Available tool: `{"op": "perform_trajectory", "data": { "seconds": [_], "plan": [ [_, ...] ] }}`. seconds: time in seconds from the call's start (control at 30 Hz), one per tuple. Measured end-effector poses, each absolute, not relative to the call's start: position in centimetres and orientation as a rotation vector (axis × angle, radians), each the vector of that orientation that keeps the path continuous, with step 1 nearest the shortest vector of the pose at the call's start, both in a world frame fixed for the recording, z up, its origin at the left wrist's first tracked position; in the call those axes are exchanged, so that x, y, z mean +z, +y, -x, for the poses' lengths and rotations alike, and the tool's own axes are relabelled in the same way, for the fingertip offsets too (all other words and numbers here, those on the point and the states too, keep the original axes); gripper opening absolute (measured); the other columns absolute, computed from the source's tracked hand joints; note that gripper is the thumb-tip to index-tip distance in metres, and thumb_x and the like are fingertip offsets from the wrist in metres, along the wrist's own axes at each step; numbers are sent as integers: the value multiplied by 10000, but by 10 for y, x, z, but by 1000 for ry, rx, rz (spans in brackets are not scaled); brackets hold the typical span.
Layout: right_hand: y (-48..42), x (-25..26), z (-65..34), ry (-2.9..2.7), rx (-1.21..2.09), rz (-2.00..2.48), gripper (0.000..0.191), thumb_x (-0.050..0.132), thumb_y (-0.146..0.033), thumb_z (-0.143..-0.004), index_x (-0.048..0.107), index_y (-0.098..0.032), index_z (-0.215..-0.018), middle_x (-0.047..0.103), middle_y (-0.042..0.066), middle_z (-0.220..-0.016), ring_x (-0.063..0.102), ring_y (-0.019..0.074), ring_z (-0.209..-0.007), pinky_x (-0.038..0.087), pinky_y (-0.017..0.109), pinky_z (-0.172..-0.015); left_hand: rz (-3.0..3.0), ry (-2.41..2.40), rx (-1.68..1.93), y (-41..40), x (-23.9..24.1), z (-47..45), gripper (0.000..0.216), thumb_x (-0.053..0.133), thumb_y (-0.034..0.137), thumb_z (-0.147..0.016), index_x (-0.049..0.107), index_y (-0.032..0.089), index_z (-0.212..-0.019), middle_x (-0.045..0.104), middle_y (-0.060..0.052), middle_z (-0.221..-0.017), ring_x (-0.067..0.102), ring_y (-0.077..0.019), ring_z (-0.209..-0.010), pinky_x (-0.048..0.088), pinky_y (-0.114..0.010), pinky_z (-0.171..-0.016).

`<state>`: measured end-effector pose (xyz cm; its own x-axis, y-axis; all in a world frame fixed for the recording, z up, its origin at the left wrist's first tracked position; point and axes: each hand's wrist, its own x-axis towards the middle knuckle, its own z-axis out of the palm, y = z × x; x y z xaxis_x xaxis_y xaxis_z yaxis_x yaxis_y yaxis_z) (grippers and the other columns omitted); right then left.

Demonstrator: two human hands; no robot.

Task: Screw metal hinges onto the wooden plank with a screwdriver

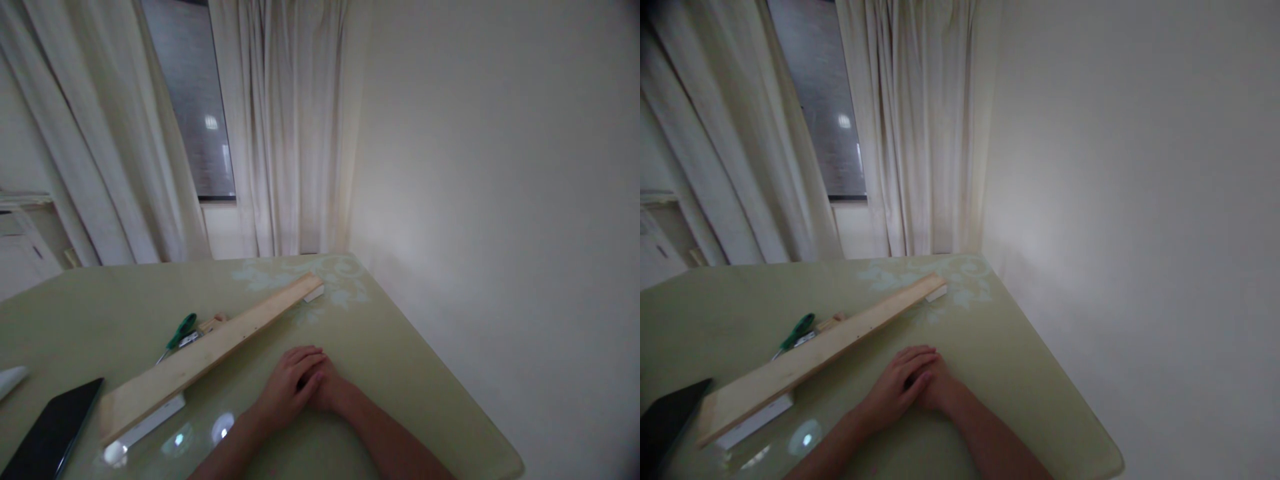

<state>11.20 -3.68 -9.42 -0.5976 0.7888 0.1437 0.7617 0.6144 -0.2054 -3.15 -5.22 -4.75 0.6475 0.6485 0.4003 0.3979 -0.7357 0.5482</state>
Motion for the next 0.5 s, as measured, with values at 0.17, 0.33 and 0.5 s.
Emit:
{"op": "perform_trajectory", "data": {
  "seconds": [0.17, 0.33, 0.5],
  "plan": [
    [-36, -95, -114, -2628, 192, 1255, 436, 621, -225, -921, 662, -258, -1354, 672, 84, -1428, 625, 278, -1282, 496, 388, -1078, -2449, 822, 830, -51, -49, 31, 373, 518, 436, -1055, 666, 311, -1374, 630, -65, -1471, 561, -255, -1369, 454, -481, -1183],
    [-37, -94, -115, -2641, 204, 1254, 433, 603, -233, -947, 649, -248, -1378, 659, 87, -1449, 624, 256, -1293, 501, 354, -1063, -2470, 841, 828, -53, -49, 32, 360, 518, 435, -1053, 676, 314, -1353, 562, -59, -1546, 523, -264, -1413, 442, -481, -1198],
    [-37, -89, -113, -2642, 187, 1280, 343, 604, -260, -942, 714, -238, -1267, 724, 89, -1337, 680, 265, -1179, 540, 343, -950, -2541, 842, 840, -52, -47, 31, 413, 530, 435, -1049, 604, 323, -1440, 549, -64, -1559, 525, -264, -1412, 454, -473, -1187]
  ]
}}
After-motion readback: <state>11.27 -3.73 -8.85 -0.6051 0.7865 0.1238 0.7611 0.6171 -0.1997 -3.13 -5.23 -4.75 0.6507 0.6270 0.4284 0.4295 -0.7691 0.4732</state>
